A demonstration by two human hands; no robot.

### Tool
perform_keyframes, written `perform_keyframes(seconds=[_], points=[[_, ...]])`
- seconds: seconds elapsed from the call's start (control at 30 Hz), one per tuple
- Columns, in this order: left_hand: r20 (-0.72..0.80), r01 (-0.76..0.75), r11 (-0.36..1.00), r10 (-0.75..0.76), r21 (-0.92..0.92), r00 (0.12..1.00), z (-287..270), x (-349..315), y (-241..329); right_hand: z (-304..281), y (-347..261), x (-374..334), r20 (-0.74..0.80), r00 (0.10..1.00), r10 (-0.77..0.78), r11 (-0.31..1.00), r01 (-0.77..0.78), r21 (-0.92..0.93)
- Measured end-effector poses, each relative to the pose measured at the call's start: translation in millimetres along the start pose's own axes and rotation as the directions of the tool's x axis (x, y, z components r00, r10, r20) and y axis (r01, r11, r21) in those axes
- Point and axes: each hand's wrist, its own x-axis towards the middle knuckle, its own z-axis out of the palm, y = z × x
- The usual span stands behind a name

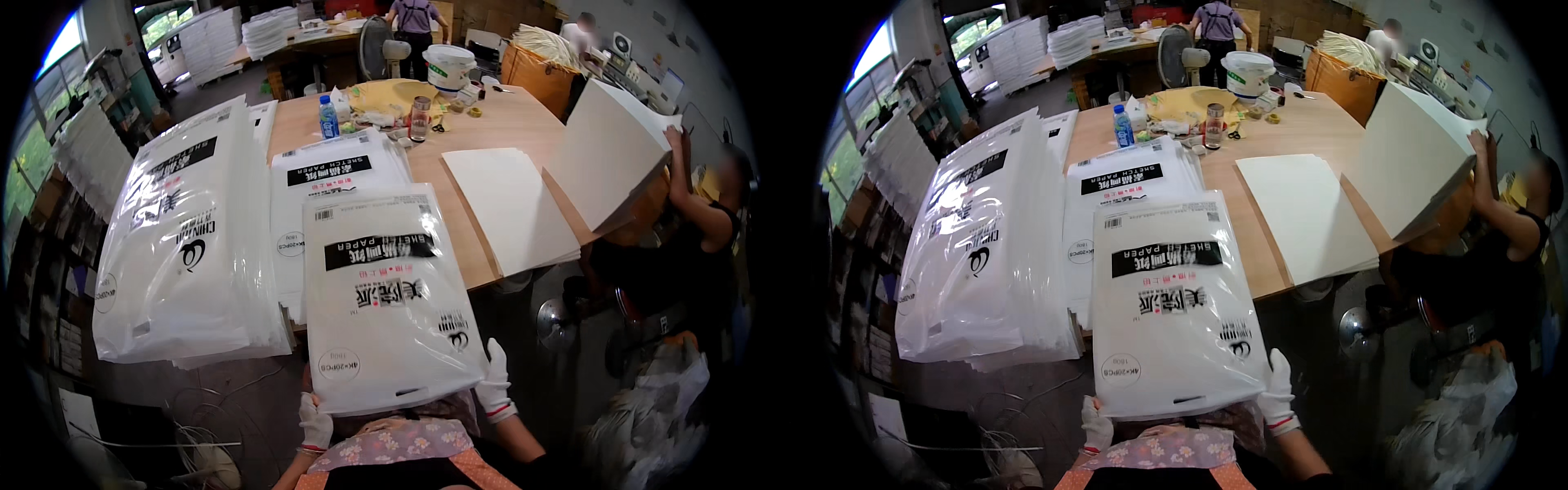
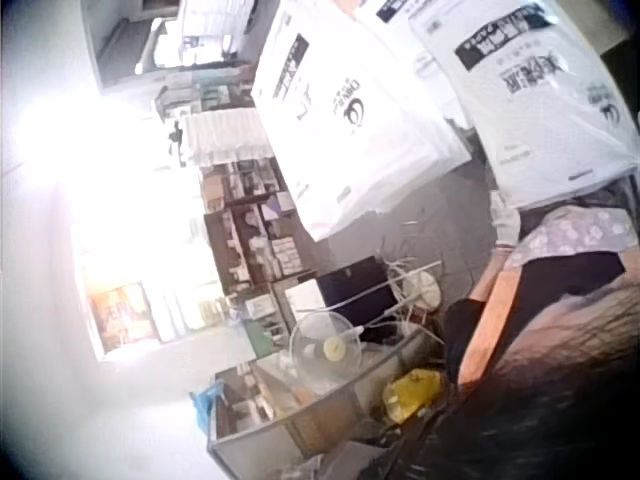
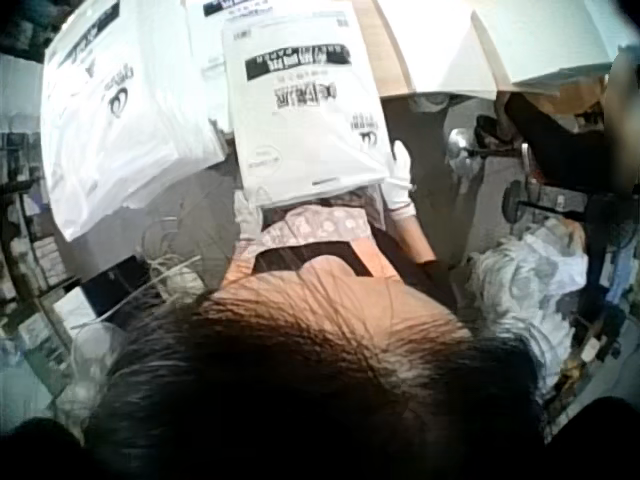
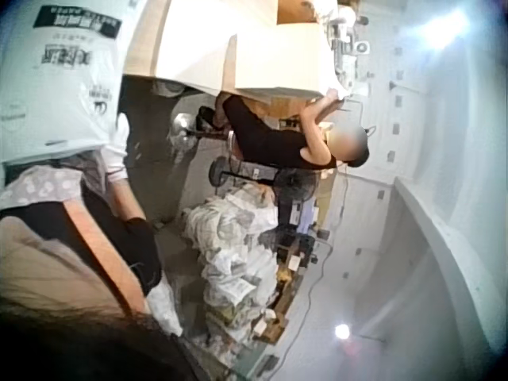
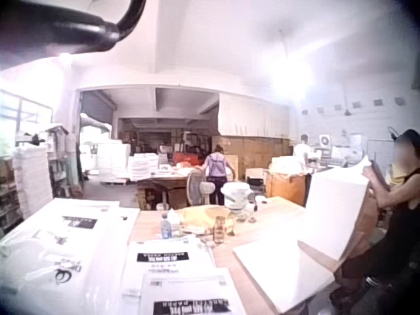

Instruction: The person repeatedly picks up white sheets of paper and places them into clear plastic packaging bags. They work at a wooden table in a warehouse environment, handling the paper and bags one at a time.

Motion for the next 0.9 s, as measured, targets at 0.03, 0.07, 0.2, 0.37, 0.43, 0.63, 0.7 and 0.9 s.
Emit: perform_keyframes(seconds=[0.03, 0.07, 0.2, 0.37, 0.43, 0.63, 0.7, 0.9], points=[[-0.21, -0.149, 0.976, 0.114, -0.159, 0.971, -4, -4, 34, -11, 3, -1, 0.018, 0.997, 0.079, 0.983, -0.081, 0.168], [-0.115, -0.1, 0.993, 0.093, -0.057, 0.989, -8, -4, 37, -29, 4, -12, 0.035, 0.996, -0.077, 0.952, 0.084, -0.295], [-0.135, -0.338, 0.817, 0.312, -0.466, 0.941, 20, 31, 38, -110, 72, 3, -0.284, 0.959, 0.001, 0.991, -0.038, -0.128], [-0.032, -0.549, 0.56, 0.681, -0.62, 0.732, -63, 80, 210, -17, 87, 50, 0.15, 0.985, 0.088, 0.996, -0.086, -0.022], [0.3, 0.087, 0.471, 0.398, -0.878, 0.867, -107, 72, 233, 59, 3, 60, 0.182, 0.972, 0.149, 0.851, -0.22, 0.478], [-0.753, -0.589, 0.591, 0.656, 0.551, -0.046, -240, 103, 203, 192, -85, 167, 0.387, 0.917, -0.095, 0.97, -0.001, 0.242], [-0.486, 0.071, 0.498, 0.863, 0.864, -0.14, -299, 131, 197, 246, -99, 182, 0.563, 0.826, -0.02, 0.949, -0.162, 0.271], [-0.936, -0.643, 0.722, -0.016, -0.255, 0.353, -417, 195, 18, 355, -137, 136, 0.801, 0.531, 0.277, 0.96, -0.186, -0.209]])
